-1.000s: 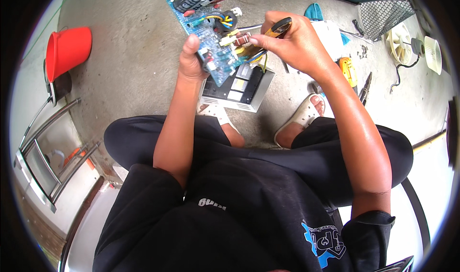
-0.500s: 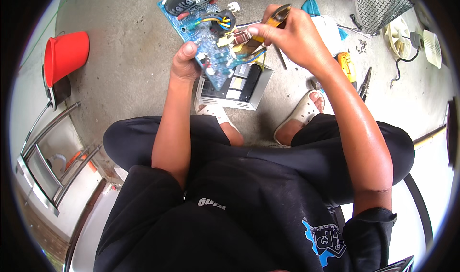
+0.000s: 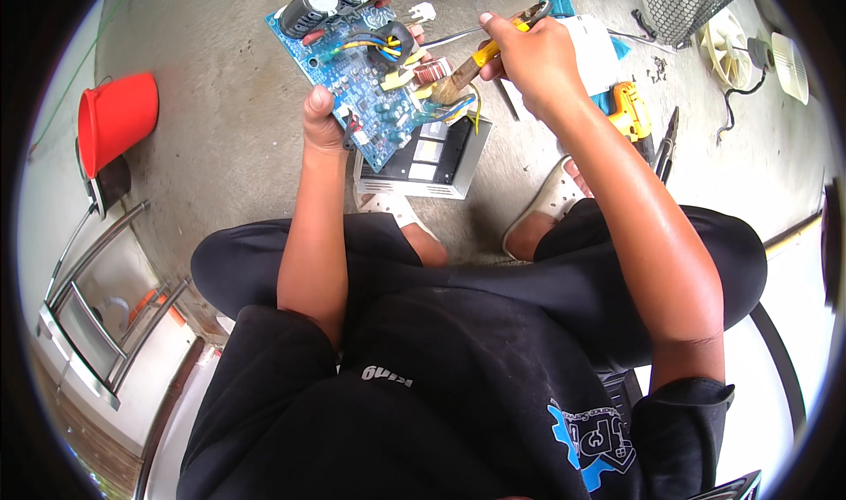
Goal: The person sits on the floor and works on an electronic device. They remove a circuit board from a metal enclosure, use a screwdriver to adjust components on the board, and handle various wires and connectors throughout the process.
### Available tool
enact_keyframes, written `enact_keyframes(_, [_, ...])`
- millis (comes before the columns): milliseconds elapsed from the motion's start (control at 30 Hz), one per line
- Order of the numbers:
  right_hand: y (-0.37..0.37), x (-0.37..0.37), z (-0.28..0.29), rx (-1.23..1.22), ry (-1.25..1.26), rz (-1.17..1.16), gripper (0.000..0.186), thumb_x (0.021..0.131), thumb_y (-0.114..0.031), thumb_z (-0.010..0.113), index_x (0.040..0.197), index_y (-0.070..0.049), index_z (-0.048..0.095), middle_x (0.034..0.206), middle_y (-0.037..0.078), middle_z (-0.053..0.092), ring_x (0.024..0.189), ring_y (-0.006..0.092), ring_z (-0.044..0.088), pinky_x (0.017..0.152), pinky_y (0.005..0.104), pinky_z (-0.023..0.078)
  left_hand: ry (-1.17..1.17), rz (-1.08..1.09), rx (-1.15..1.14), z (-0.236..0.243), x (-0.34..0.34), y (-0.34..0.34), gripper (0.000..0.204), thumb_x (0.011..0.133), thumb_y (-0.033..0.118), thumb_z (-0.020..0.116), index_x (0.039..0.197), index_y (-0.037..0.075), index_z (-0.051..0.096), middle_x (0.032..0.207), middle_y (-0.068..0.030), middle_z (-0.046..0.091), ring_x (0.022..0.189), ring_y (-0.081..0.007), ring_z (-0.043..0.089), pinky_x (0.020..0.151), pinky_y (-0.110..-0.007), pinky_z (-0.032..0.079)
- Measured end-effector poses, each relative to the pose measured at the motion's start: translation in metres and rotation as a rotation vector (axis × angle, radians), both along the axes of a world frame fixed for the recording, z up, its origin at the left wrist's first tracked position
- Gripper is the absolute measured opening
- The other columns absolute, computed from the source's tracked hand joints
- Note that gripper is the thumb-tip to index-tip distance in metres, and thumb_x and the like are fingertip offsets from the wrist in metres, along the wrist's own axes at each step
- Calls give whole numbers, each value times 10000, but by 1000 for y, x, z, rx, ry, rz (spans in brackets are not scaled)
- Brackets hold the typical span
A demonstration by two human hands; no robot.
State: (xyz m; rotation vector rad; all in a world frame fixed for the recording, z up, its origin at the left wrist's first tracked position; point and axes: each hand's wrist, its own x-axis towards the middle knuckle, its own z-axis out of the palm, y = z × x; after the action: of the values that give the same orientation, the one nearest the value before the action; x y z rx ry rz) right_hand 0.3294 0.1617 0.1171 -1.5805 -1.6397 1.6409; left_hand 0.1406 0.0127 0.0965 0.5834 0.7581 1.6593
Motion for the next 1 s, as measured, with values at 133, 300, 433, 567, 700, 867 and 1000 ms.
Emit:
enact_keyframes(133, [10,4,3,135,-116,-52,492,1002,-420,768,743,-2,747,602,106,714,521,114,680,489,296,481,27,-7,-43,1,6,-3,1287,687,592,954,1638,-26,346,1546,-282,560,1460,-461,554,1226,-624,463])
enact_keyframes(300, [42,10,28,11,-153,-100,358,1025,-309,790,1042,43,731,801,168,777,663,203,744,629,323,576,-24,-44,-21,0,-1,0,1275,702,627,937,1632,-24,356,1490,-286,587,1402,-456,604,1198,-633,498])
enact_keyframes(433, [20,4,18,147,-101,-1,496,979,-421,838,815,8,650,706,137,729,576,180,750,558,296,604,-81,-20,12,2,-3,2,1261,703,616,931,1630,-21,361,1485,-276,590,1391,-470,608,1197,-638,497])
enact_keyframes(567, [-4,2,5,19,57,-55,465,979,-384,852,769,-48,610,705,126,725,584,155,741,535,274,564,-40,48,-7,3,1,1,1236,710,582,914,1639,-12,355,1508,-243,583,1391,-455,616,1206,-622,495])
enact_keyframes(700, [2,6,12,-5,127,120,505,980,-372,860,718,-105,520,689,93,703,594,133,725,547,258,536,-54,22,-18,3,0,-2,1233,731,599,899,1649,-7,342,1500,-236,591,1407,-438,608,1200,-613,504])
enact_keyframes(867, [4,8,2,28,280,214,576,948,-356,886,664,-99,456,626,58,670,619,135,751,508,291,500,-93,39,-40,2,2,-5,1247,744,623,894,1657,-4,321,1493,-252,592,1393,-422,620,1194,-594,515])
enact_keyframes(1000, [-7,1,-9,435,158,321,547,940,-344,890,694,-31,515,629,111,676,612,171,753,543,328,526,-13,51,-63,5,2,-6,1239,741,618,897,1651,-3,330,1488,-263,593,1399,-416,616,1201,-572,511])
